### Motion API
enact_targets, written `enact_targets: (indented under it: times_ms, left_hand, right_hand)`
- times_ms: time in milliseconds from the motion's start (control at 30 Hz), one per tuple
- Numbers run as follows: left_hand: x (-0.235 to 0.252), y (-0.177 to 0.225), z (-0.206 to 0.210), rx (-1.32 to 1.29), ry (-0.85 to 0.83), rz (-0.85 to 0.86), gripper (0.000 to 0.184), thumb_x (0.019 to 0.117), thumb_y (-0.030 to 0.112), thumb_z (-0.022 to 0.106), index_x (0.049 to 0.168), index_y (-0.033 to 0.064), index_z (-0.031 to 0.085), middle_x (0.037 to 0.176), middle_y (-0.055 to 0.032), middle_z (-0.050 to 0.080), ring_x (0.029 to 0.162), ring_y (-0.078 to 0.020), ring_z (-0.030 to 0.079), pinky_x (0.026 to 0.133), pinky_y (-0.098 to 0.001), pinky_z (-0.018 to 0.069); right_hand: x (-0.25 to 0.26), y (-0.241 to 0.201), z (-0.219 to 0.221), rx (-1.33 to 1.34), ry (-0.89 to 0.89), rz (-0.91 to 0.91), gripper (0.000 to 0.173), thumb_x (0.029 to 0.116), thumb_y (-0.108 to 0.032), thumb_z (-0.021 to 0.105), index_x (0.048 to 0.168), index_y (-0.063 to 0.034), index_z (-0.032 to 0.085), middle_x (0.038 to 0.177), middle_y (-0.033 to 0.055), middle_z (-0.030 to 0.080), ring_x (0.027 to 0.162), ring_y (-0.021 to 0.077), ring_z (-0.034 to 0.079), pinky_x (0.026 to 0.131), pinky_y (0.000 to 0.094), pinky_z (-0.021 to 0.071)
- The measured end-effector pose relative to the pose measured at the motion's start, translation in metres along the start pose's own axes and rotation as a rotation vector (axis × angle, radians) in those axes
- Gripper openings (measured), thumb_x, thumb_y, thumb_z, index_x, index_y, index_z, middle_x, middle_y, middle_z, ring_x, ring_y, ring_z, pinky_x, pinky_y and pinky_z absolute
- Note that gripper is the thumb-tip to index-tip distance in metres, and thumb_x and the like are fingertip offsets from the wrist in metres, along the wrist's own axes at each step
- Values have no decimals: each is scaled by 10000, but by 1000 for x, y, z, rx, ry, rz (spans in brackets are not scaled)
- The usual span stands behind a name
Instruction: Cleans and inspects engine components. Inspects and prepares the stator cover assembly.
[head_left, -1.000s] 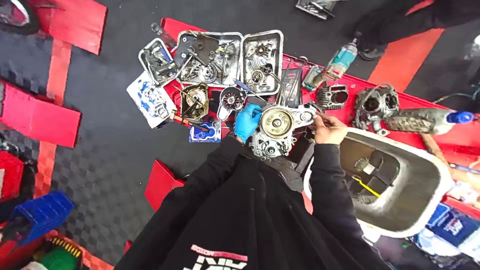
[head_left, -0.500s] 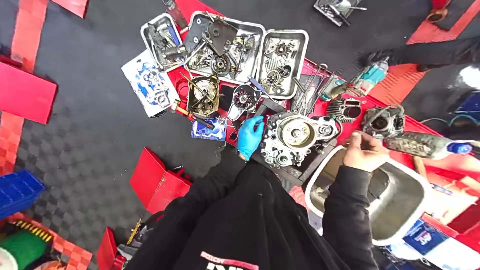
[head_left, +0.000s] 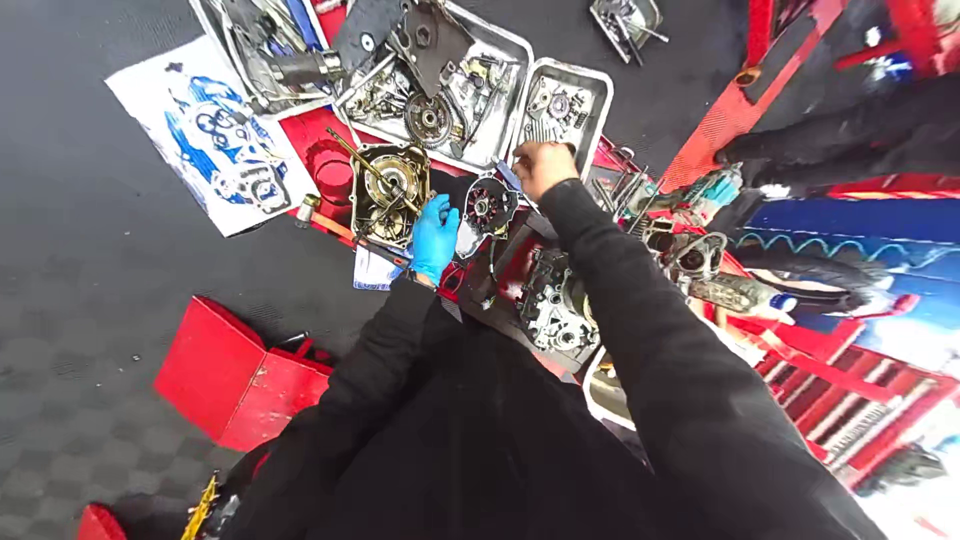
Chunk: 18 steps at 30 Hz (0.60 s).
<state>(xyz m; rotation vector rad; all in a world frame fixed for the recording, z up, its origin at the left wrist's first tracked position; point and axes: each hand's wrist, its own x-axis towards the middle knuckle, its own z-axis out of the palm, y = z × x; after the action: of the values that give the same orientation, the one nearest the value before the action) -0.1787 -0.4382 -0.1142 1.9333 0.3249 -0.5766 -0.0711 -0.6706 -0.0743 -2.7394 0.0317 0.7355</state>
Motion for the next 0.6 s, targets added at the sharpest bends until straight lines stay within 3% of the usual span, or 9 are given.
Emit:
enact_targets:
  times_ms: [100,200,433,533,600]
  left_hand:
    - [18,-7,13,62,-99,-67,561,1053,371,555,1519,73,463,1434,-172,591,1264,-295,624,1087,-516,496]
    - [19,-21,24,74,-156,-132,570,1053,375,554,1526,73,455,1427,-178,596,1266,-306,624,1080,-529,497]
    - [21,-34,25,22,-246,-212,497,1063,407,542,1486,146,532,1296,-105,699,1196,-248,671,1055,-515,507]
    - [20,-34,26,49,-246,-199,470,1065,415,530,1458,158,564,1241,-103,719,1137,-255,691,1019,-530,521]
    - [24,-32,26,59,-250,-198,467,1066,420,529,1452,161,572,1224,-100,726,1124,-252,696,1018,-527,522]
  right_hand:
    - [38,2,45,-58,-108,117,372,958,-272,656,1304,-140,682,1178,208,719,1145,454,662,952,698,504]
    - [41,-2,72,-107,-160,135,362,982,-305,631,1304,-147,682,1198,237,705,1148,473,657,942,692,510]
    - [42,-3,70,-195,-176,40,336,1025,-321,560,1270,-126,680,1149,243,716,1103,478,678,909,677,525]
    - [41,-6,64,-243,-230,-1,318,1050,-272,522,1271,-95,666,1151,265,706,1114,498,665,913,676,519]
    - [42,-11,61,-310,-255,-46,286,1019,-188,549,1246,-44,645,1122,285,695,1081,513,666,874,679,527]
